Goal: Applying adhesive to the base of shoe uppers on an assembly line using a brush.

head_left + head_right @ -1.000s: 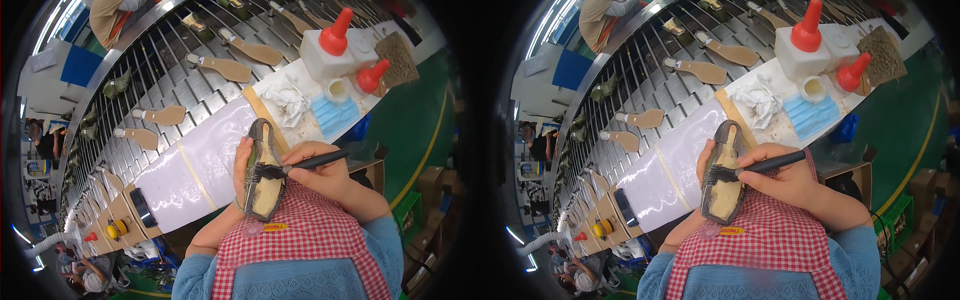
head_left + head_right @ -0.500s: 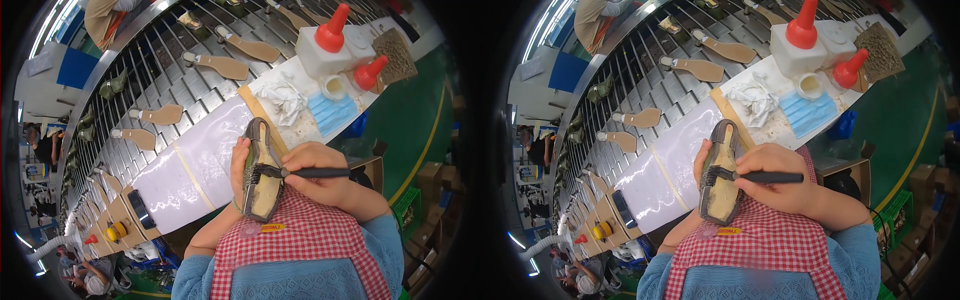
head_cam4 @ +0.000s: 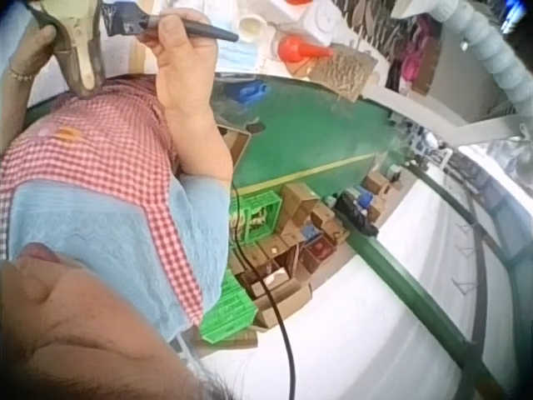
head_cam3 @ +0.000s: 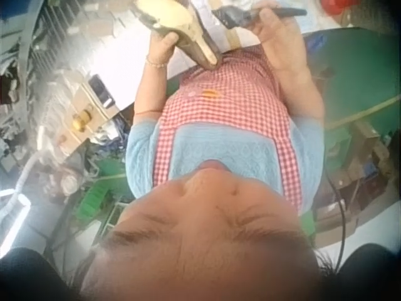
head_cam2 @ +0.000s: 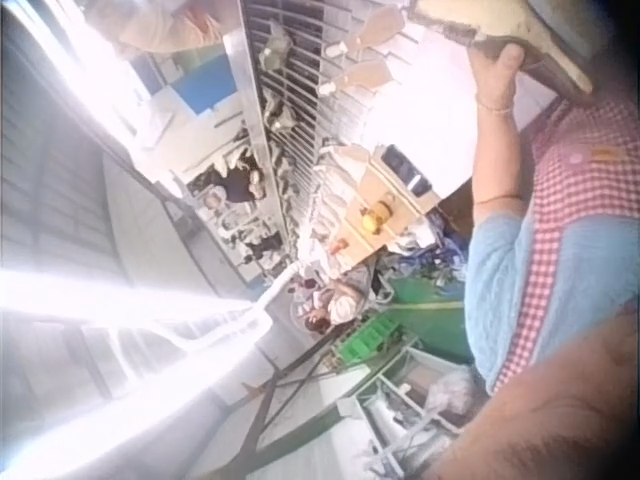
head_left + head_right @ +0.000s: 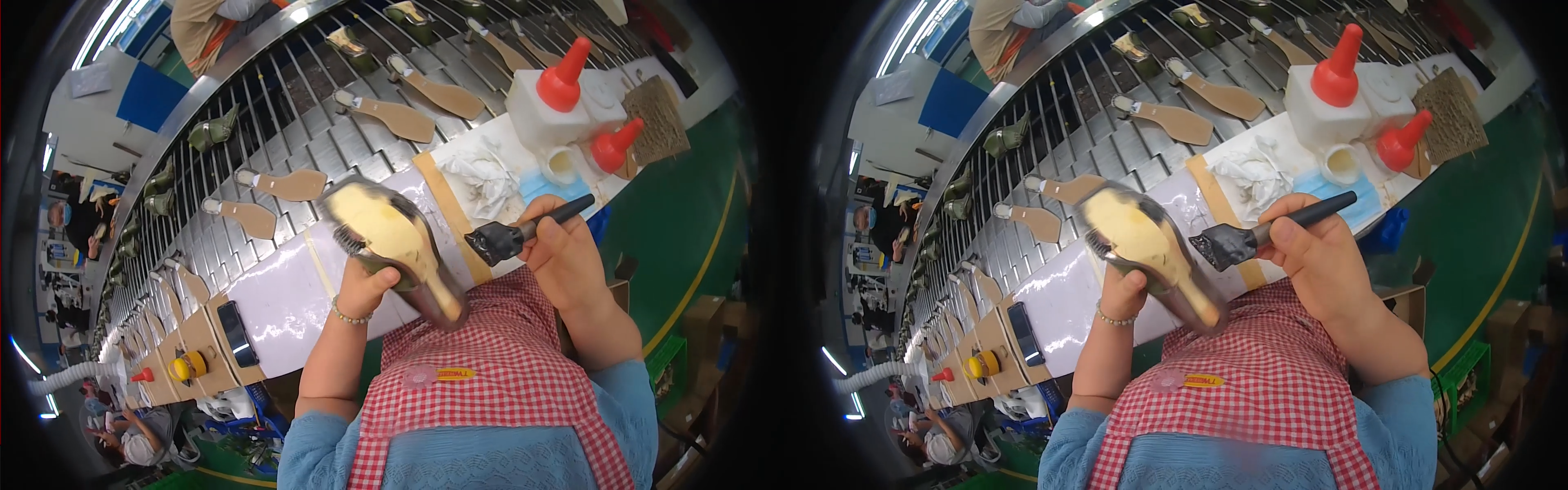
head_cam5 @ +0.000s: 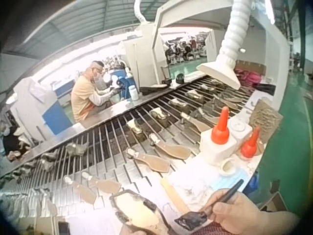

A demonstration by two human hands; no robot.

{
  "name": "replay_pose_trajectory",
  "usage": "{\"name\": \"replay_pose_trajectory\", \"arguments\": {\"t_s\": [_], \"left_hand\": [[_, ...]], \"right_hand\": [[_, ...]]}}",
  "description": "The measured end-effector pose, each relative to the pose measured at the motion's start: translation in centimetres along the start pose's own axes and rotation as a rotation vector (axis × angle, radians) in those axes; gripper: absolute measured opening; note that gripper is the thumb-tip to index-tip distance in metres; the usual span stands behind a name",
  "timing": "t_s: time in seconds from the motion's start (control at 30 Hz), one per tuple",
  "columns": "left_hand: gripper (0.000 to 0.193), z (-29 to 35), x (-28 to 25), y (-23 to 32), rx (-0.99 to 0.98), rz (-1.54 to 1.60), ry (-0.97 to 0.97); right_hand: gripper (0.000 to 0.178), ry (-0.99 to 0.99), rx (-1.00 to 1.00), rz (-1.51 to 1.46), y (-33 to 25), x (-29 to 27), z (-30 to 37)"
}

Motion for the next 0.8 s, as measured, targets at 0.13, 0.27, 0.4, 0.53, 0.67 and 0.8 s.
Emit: {"name": "replay_pose_trajectory", "arguments": {"t_s": [0.13,0.27,0.4,0.53,0.67,0.8], "left_hand": [[0.072,-0.1,1.4,0.6,-0.143,0.009,-0.223],[0.062,0.1,3.3,1.4,-0.21,-0.053,-0.323],[0.058,0.2,3.8,1.8,-0.242,-0.103,-0.314],[0.058,0.4,4.0,1.4,-0.203,-0.095,-0.322],[0.058,0.6,4.2,1.3,-0.225,-0.089,-0.346],[0.058,0.6,4.3,1.4,-0.224,-0.092,-0.37]], "right_hand": [[0.016,0.001,0.081,-0.112,0.7,0.9,-0.6],[0.016,0.032,-0.13,0.293,1.8,2.2,-0.5],[0.018,-0.049,-0.464,0.724,1.8,2.2,-0.3],[0.019,-0.136,-0.577,0.919,1.0,2.6,0.2],[0.017,-0.231,-0.366,0.818,0.3,2.3,0.7],[0.018,-0.246,-0.041,0.601,-0.2,1.5,0.5]]}}
Point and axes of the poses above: each hand's wrist, its own z-axis away from the middle knuckle, its own x-axis out of the palm, y = z × x, the point moved 1 cm from there along -z, towards the middle knuckle, and after that the axes turned 5 degrees about x, right-handed, at the moved point
